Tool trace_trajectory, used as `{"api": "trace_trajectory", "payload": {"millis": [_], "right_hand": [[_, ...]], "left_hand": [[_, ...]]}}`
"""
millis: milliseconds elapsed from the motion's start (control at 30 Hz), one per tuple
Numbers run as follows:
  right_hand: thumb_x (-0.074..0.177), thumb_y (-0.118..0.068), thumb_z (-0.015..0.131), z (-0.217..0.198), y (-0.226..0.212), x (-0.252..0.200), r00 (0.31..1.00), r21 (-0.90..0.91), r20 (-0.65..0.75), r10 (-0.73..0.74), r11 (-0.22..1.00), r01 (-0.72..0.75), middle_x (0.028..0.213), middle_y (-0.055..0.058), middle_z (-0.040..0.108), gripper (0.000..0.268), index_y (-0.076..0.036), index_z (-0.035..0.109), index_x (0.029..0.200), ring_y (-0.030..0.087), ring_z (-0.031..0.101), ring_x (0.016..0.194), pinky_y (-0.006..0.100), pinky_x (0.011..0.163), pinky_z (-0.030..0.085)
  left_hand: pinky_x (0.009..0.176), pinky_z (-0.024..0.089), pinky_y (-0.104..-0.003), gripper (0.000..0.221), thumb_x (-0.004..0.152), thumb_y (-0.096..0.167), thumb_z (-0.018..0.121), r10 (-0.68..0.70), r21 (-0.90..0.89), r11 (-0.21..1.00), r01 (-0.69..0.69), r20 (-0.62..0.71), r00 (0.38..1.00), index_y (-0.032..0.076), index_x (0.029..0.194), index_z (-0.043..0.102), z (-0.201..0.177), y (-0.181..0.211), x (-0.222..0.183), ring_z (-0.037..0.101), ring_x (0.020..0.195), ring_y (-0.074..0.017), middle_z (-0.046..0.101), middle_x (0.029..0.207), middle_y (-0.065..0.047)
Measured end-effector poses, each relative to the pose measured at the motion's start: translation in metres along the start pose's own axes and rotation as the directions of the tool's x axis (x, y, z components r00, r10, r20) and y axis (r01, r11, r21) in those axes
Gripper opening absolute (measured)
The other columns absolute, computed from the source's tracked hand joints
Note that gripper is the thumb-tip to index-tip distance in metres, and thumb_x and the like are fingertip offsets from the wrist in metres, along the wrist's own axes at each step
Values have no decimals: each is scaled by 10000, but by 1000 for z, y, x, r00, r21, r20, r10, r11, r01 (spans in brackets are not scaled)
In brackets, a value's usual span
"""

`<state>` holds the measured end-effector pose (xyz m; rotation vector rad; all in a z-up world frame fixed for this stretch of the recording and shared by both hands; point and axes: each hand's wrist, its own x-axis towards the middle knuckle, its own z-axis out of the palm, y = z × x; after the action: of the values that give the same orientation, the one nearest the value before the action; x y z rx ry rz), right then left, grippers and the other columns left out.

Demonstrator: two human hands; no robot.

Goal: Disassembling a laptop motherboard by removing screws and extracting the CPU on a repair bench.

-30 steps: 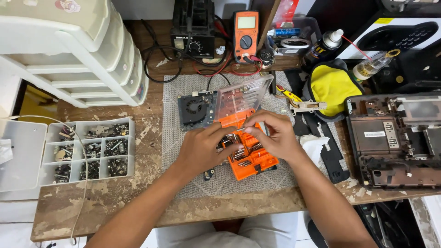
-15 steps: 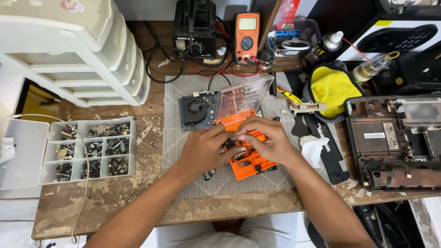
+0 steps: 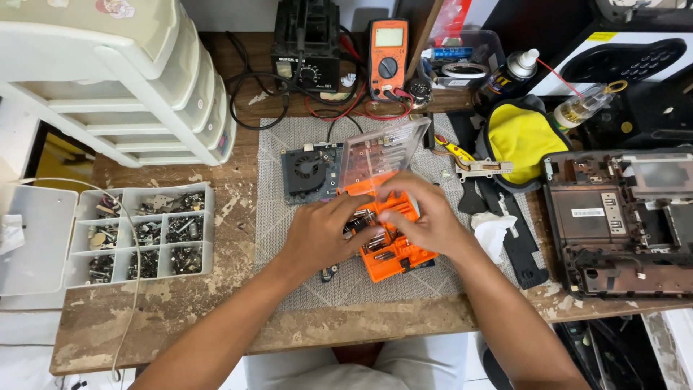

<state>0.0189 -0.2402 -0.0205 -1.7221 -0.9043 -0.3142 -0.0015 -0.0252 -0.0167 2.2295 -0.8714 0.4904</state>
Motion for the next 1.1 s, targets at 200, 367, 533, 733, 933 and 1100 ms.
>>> {"api": "trace_trajectory", "payload": {"millis": [200,367,533,733,933,1100], "right_hand": [[1036,-30,664,-16,-5,13,958,-452,-267,-105,892,-29,1491,220,350,590,-14,389,1557,303,583,1045,405,821,518],[1001,45,712,-19,-6,34,975,-490,-203,-88,871,-23,1489,244,412,668,1,377,1578,292,621,872,385,734,505],[961,91,728,-20,-9,36,962,-494,-242,-128,870,-9,1291,202,540,401,35,623,1344,353,666,938,348,699,572],[862,71,834,-31,-16,0,939,-601,-229,-256,796,70,1069,158,678,241,14,714,1063,297,646,687,374,536,530],[841,-388,849,-37,-34,-56,967,-629,-13,-254,754,189,1127,160,752,385,-111,592,767,363,607,864,476,783,442],[797,-468,863,-29,-62,-67,980,-606,199,12,787,114,1327,216,668,548,-34,632,1039,484,617,1172,556,923,471]], "left_hand": [[451,511,-288,313,880,401,786,-4,1,1000,5,-80,997,122,989,692,2,-4,-4,624,444,-199,636,637,-17],[397,449,-274,384,875,447,781,97,-30,995,-98,-23,995,105,747,659,-5,0,1,540,386,-188,554,598,-5],[401,447,-300,585,733,663,809,224,-131,968,-212,83,971,101,701,648,-12,-4,-8,538,405,-202,551,628,-20],[394,451,-317,662,697,751,759,343,-307,905,-296,113,932,104,653,624,-22,-11,-6,531,406,-233,463,579,-8],[426,488,-329,452,938,544,602,136,-353,926,-137,-28,990,144,741,677,-41,-1,3,590,445,-234,580,624,12],[389,466,-358,506,985,476,595,40,-122,992,-19,172,984,45,741,699,-18,-16,-8,556,383,-259,538,584,-54]]}}
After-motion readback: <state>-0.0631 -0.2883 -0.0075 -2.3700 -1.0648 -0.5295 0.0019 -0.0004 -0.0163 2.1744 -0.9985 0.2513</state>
